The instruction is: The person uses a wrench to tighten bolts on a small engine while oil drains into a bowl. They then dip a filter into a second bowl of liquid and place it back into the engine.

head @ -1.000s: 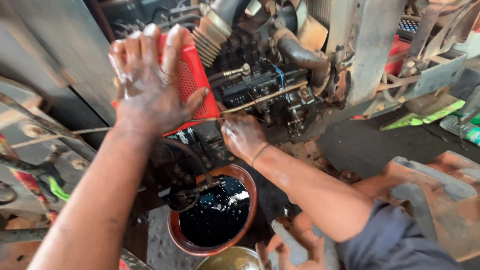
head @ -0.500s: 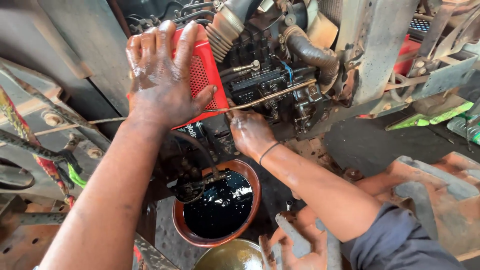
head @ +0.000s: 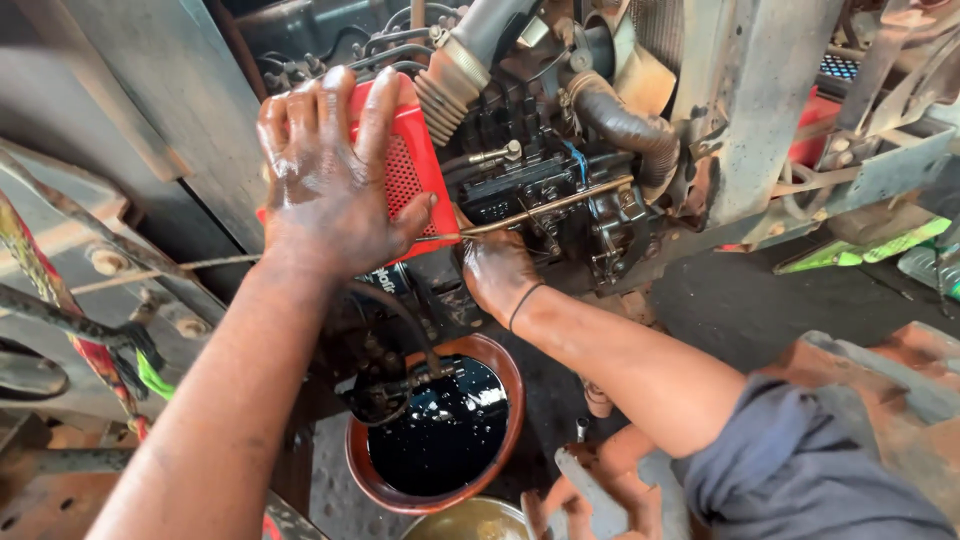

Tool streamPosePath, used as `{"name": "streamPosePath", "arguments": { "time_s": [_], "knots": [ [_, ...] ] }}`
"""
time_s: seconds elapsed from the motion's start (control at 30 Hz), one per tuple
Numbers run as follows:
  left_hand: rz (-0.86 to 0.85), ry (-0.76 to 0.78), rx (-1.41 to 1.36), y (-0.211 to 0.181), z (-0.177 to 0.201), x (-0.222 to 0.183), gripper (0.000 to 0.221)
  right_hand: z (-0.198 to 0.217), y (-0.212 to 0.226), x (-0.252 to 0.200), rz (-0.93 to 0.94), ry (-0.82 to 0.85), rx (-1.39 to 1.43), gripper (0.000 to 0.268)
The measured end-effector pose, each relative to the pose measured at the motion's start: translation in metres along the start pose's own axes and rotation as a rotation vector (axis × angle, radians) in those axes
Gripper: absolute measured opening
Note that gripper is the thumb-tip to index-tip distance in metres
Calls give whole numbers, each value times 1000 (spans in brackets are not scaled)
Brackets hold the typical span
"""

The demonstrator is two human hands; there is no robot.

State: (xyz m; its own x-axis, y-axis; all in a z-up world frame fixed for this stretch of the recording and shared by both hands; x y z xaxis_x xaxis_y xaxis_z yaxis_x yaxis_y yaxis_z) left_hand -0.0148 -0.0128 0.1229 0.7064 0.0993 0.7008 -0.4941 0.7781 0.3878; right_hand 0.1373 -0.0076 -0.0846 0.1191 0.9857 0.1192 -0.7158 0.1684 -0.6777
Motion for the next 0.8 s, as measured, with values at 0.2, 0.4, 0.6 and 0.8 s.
{"name": "streamPosePath", "arguments": {
  "time_s": [0.2,0.4,0.6,0.8],
  "knots": [
    [5,22,27,0,-3,2,111,-19,2,-16,-183,-435,361,69],
    [-5,-18,0,0,-2,-4,110,-27,15,-26,-157,-95,574,59],
    [20,6,4,-4,0,-1,110,-6,-6,-7,-215,-805,262,65],
    [22,27,10,-5,-2,-2,111,-17,-5,4,-259,-356,602,70]
  ]
}}
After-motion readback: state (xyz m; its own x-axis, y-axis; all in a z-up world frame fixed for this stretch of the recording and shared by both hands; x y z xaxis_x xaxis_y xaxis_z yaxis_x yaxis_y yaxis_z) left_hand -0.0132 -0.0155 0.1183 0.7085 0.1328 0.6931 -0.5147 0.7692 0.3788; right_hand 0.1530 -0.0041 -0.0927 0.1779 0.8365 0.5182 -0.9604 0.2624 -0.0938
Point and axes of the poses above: each hand's wrist, its own x-axis towards the middle knuckle, its own z-axis out of the back of the hand, y = z × x, the point moved 4 cm from there along x, towards the middle knuckle, and after that the axes turned 3 degrees about z, right-handed, at the moved point
